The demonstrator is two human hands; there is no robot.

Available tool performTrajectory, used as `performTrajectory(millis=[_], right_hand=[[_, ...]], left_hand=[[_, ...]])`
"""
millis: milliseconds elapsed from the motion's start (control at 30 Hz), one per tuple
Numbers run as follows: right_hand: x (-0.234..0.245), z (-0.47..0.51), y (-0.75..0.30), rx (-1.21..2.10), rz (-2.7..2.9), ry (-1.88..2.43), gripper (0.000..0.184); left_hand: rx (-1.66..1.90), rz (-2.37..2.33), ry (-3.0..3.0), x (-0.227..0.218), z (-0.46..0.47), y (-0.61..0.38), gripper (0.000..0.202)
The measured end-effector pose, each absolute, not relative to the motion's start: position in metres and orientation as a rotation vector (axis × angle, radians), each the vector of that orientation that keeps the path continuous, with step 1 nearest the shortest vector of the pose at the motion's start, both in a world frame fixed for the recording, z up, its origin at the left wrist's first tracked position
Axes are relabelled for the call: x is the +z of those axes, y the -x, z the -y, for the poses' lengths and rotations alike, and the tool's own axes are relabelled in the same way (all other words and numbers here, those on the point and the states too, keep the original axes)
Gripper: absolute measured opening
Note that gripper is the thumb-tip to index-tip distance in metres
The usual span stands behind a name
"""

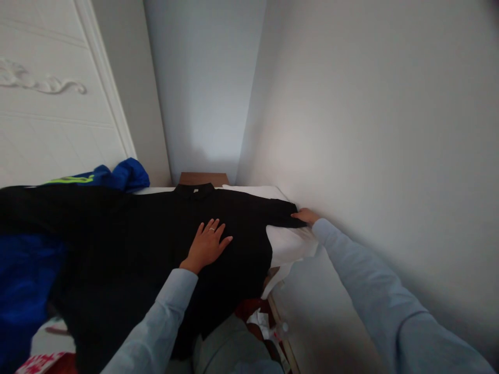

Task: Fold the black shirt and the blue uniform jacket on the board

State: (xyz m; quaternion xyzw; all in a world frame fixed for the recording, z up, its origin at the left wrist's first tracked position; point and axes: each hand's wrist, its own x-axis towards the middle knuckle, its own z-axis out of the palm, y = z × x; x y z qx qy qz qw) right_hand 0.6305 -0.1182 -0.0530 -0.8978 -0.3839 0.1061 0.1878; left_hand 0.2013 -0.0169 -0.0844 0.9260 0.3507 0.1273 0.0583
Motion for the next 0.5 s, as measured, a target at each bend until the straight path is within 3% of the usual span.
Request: performTrajectory(millis=[267,500], right_hand=[[-0.047,0.097,-0.628,0.235,1.066,2.665,0.028],[-0.041,0.087,-0.619,0.121,1.060,2.630,0.007]], left_hand=[[0.400,-1.063,-2.810,-0.086,0.016,-0.202,0.063],[0.471,-1.046,-2.790,-0.089,0.017,-0.201,0.060]])
